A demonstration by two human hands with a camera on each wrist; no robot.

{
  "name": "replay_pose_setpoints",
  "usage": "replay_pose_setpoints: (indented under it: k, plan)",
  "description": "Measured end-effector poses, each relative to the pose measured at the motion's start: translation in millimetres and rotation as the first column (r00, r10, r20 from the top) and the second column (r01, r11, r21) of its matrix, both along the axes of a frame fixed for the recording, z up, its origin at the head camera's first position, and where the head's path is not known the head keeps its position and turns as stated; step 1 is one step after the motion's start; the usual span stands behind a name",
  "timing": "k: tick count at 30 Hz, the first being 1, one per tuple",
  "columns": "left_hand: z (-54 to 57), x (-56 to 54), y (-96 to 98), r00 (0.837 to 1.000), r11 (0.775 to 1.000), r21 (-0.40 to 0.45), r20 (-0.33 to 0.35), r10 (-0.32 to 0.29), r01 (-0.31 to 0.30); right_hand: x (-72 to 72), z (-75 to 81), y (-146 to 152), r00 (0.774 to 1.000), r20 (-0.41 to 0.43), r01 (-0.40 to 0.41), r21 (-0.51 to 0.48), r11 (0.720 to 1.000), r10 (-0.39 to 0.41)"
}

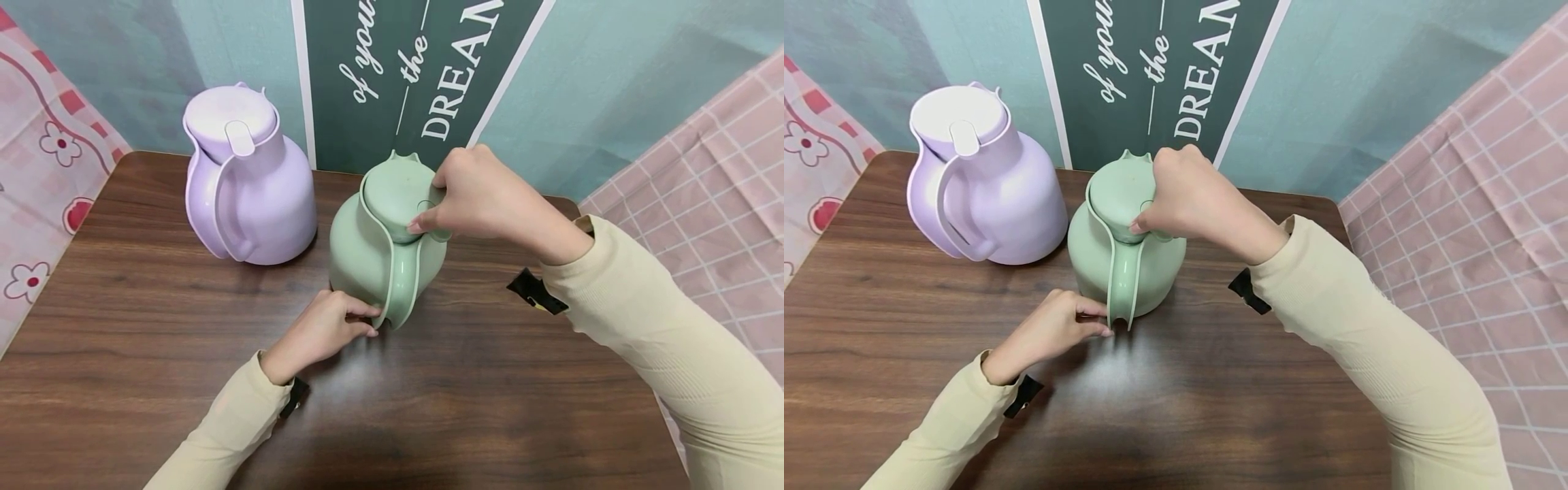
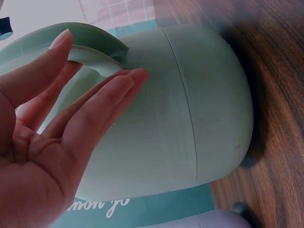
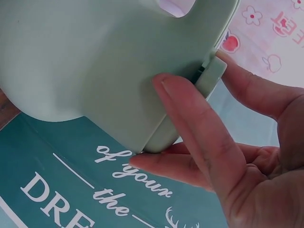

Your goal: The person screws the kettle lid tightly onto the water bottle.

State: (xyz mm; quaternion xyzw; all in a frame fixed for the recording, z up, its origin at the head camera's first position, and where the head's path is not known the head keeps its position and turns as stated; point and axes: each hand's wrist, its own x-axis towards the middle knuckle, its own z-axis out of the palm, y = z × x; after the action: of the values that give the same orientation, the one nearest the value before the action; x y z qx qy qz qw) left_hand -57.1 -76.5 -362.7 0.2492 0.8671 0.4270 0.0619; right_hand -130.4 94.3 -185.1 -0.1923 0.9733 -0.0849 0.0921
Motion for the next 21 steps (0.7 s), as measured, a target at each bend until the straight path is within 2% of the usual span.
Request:
replay_pose_setpoints:
  k: [7,21]
  plan:
    - [-0.5,1.2,0.3,1.0,1.0,-0.008,-0.006,0.012,-0.012,2.0,-1.4,3.2,1.0,-0.011,0.007,-0.019,1.0,-0.007]
    - [-0.3,3.6,1.1,0.999,1.0,0.001,-0.023,0.027,-0.027,6.8,-5.6,22.7,0.999,-0.005,-0.048,-0.104,0.993,0.048]
